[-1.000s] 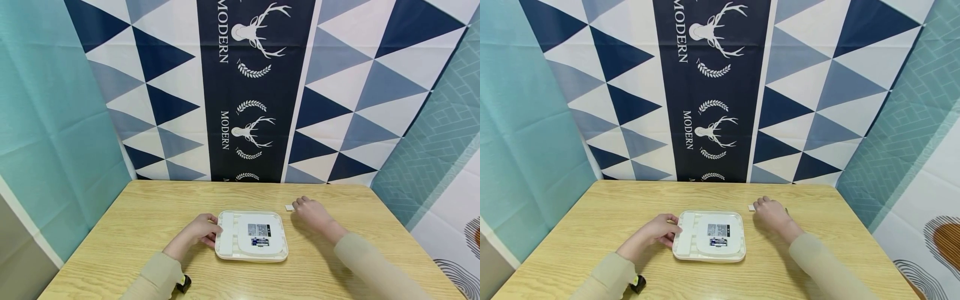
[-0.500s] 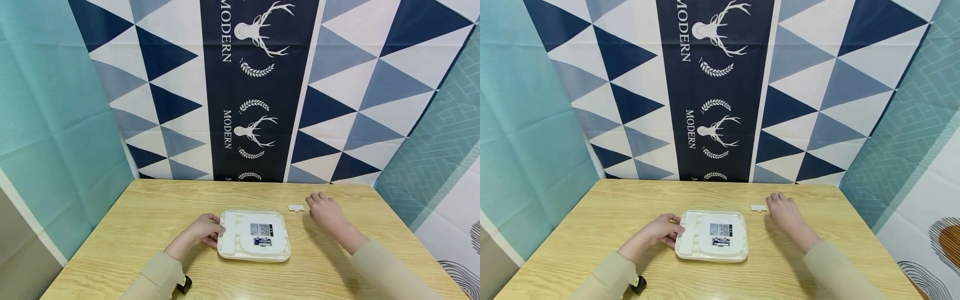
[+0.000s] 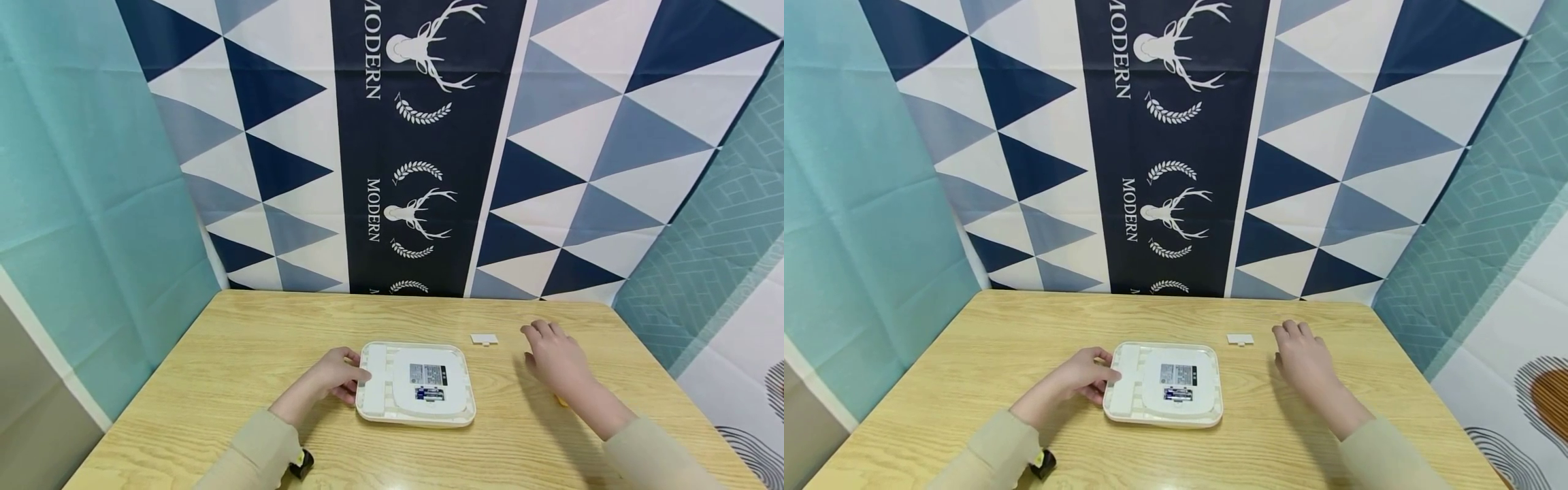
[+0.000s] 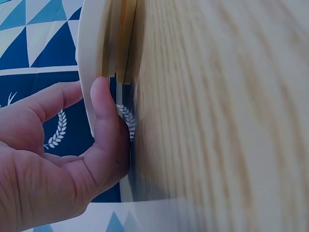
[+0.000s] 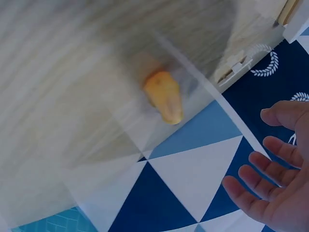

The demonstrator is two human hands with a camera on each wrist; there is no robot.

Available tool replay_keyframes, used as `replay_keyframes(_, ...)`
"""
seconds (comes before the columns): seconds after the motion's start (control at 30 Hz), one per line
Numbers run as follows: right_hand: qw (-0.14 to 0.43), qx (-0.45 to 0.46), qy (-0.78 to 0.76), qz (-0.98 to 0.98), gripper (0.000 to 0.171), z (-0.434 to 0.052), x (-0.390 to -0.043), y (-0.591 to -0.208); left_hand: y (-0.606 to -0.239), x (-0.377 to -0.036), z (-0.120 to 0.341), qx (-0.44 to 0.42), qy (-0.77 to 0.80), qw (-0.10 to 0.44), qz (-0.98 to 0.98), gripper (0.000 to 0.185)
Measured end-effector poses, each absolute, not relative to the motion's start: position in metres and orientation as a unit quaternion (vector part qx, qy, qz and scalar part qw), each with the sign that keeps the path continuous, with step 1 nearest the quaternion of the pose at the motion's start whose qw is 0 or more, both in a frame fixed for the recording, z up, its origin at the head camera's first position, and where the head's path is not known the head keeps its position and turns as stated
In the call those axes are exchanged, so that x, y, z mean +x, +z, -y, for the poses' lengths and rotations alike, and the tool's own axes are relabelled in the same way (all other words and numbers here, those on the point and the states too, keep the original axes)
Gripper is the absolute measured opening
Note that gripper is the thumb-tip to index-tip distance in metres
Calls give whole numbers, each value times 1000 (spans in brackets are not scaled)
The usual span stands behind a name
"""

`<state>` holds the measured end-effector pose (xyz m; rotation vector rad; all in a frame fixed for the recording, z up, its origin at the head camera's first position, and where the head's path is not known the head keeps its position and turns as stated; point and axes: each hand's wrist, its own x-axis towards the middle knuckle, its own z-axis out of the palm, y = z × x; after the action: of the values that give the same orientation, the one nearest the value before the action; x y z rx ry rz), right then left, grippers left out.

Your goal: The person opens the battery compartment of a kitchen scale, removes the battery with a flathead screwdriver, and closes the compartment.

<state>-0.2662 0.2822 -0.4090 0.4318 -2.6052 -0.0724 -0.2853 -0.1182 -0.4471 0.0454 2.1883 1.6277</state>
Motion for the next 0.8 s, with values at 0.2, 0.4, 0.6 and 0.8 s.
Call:
replay_keyframes(0.2, 247, 145, -7, 958, 45, -293, -257, -417, -446, -285, 117, 20, 588, 205, -782, 45)
replay_keyframes(0.4, 273, 149, 1, 950, 45, -301, -255, -429, -446, -285, 116, 16, 586, 203, -784, 43)
replay_keyframes(0.6, 223, 109, 15, 969, 47, -305, -253, -435, -446, -286, 116, 19, 583, 202, -787, 44)
replay_keyframes(0.8, 191, 98, 14, 977, 44, -310, -252, -440, -448, -287, 117, 21, 586, 204, -784, 44)
